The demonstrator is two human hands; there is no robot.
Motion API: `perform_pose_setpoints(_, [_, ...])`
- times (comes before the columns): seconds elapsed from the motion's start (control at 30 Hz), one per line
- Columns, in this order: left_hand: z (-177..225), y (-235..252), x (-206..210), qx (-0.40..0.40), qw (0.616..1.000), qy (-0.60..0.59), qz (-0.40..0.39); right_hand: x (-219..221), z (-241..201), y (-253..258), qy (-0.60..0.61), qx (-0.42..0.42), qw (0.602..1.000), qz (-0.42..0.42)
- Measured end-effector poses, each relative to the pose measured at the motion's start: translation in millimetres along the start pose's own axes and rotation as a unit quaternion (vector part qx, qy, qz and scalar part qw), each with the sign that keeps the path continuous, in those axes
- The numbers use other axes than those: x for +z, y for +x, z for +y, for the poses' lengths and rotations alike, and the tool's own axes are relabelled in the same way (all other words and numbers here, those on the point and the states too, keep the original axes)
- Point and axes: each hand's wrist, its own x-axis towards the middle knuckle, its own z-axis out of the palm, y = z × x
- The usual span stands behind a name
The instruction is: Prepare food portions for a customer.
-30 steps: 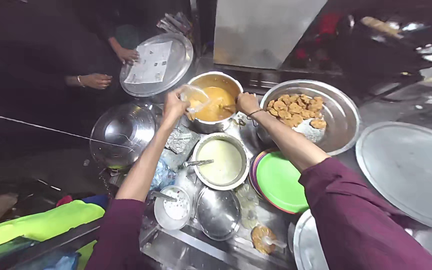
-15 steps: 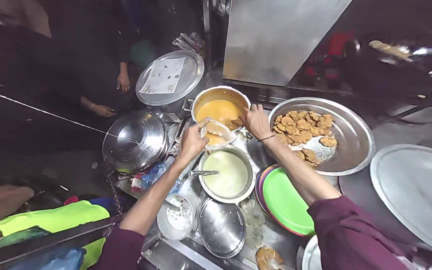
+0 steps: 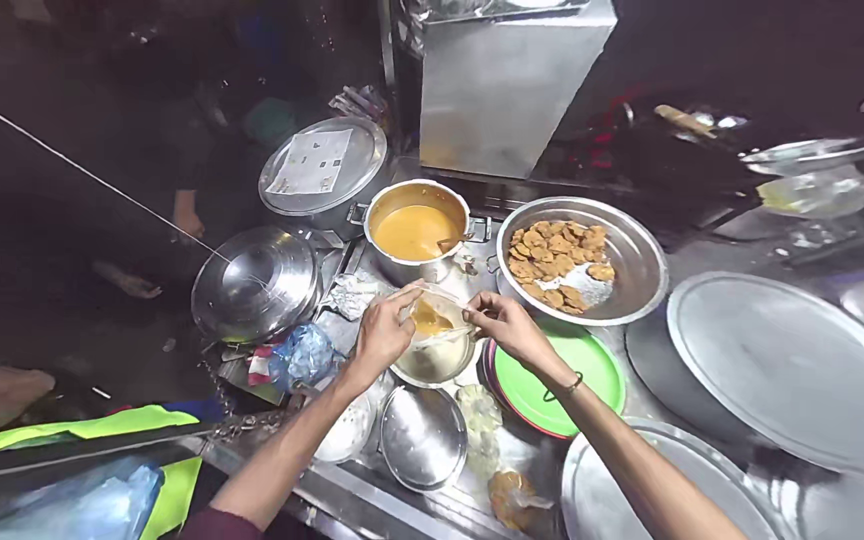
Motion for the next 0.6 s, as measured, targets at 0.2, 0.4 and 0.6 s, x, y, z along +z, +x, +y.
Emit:
perform_pose_setpoints(0.2, [-3, -68, 25, 0.115, 0.986, 0.036, 0.119, 6, -20, -74, 0.011, -0.003, 1.000, -0.013])
perform_pose_setpoints(0.4, [16, -124, 27, 0.107, 0.983, -0.140, 0.058, 11, -46, -147, -0.106, -0.071, 0.986, 0.105])
perform_pose_setpoints(0.6, [32, -154, 30, 0.074, 0.978, -0.194, 0.019, 22, -38, -187, -0.141, -0.051, 0.979, 0.141])
